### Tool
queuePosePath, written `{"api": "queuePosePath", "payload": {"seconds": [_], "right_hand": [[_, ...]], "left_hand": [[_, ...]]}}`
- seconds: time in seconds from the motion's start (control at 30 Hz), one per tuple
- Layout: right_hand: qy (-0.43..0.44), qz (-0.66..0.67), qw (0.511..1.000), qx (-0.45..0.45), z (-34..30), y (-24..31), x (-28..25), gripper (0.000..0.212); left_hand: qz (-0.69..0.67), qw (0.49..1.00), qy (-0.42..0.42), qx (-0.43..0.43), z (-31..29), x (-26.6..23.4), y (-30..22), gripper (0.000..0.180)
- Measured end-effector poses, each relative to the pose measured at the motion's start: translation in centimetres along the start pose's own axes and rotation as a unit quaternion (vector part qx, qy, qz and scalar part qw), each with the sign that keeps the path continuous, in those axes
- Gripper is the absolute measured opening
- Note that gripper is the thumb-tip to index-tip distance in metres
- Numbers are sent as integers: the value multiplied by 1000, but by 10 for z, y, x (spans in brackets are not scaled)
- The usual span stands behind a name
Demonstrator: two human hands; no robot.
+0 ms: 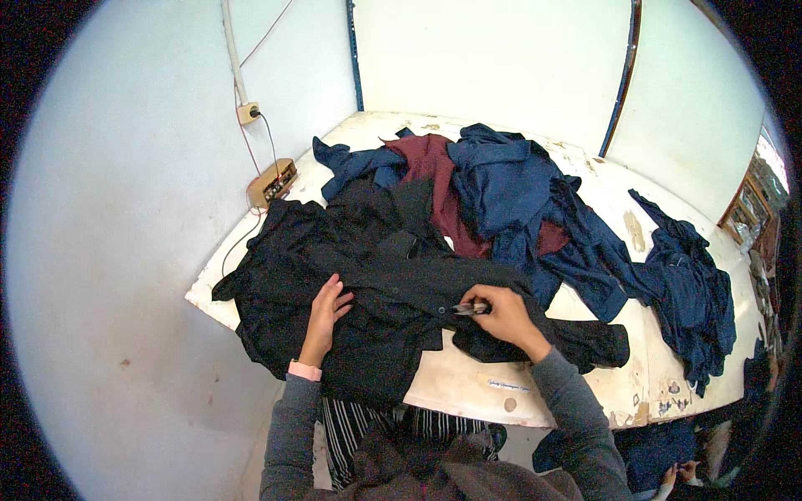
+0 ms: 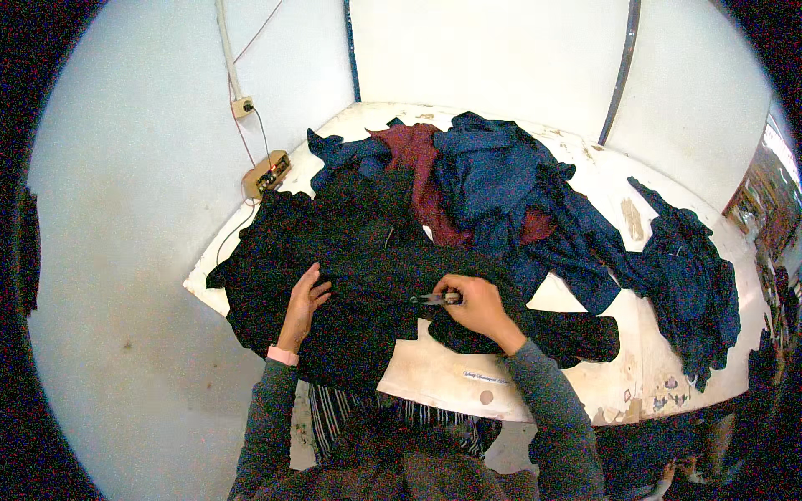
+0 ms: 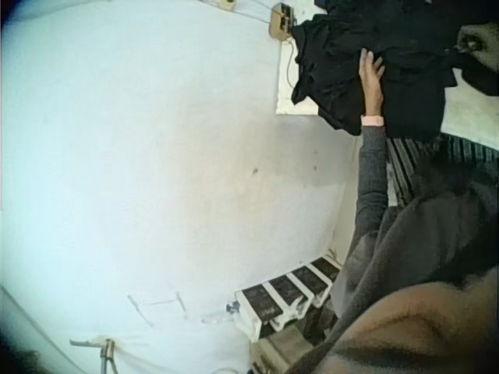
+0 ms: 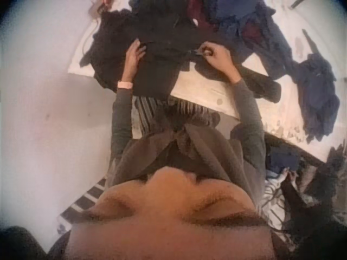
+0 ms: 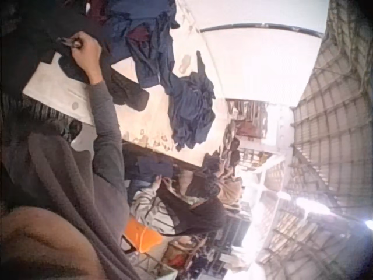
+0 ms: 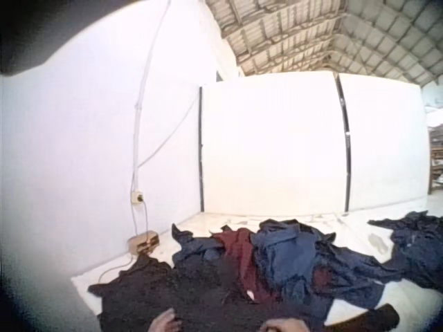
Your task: The person uses a small blade tool to trim loose threads and small fabric bits from a black garment on a work table. They repeatedly lift, turn, and reposition the garment to access different areas, then place it back on the table among other clothes.
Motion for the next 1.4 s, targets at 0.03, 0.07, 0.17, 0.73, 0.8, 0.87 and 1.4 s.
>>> {"api": "queuePosePath", "payload": {"seconds": [0.03, 0.07, 0.17, 0.73, 0.8, 0.87, 1.4], "right_hand": [[-5, 27, 1000, 7, -1, -6, 16, 20], [-10, 53, 998, 40, -9, -20, 23, 21], [-61, 97, 992, 49, -30, -56, 55, 23], [-52, 96, 994, -9, -20, -35, 49, 24], [-55, 93, 994, -20, -21, -36, 49, 23], [-52, 102, 993, -10, -22, -37, 50, 25], [-40, 78, 996, -8, -25, -41, 53, 28]], "left_hand": [[3, 1000, -9, 3, 7, -8, 8, 73], [2, 1000, -5, 3, 14, -2, 11, 73], [-17, 1000, -25, 0, 20, -2, 16, 69], [149, 975, -145, 81, 119, -1, -12, 34], [159, 973, -141, 86, 119, 0, -14, 33], [153, 975, -133, 90, 117, 1, -16, 32], [138, 978, -119, 97, 117, -4, -12, 33]]}}
Point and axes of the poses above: each hand's wrist, its own z-axis towards the middle knuckle, its own x-axis out of the palm, y = z × x, the point moved 2 cm from there along z, towards the middle knuckle, and after that the axes turned 15 degrees about -x, right-handed, at the moved point
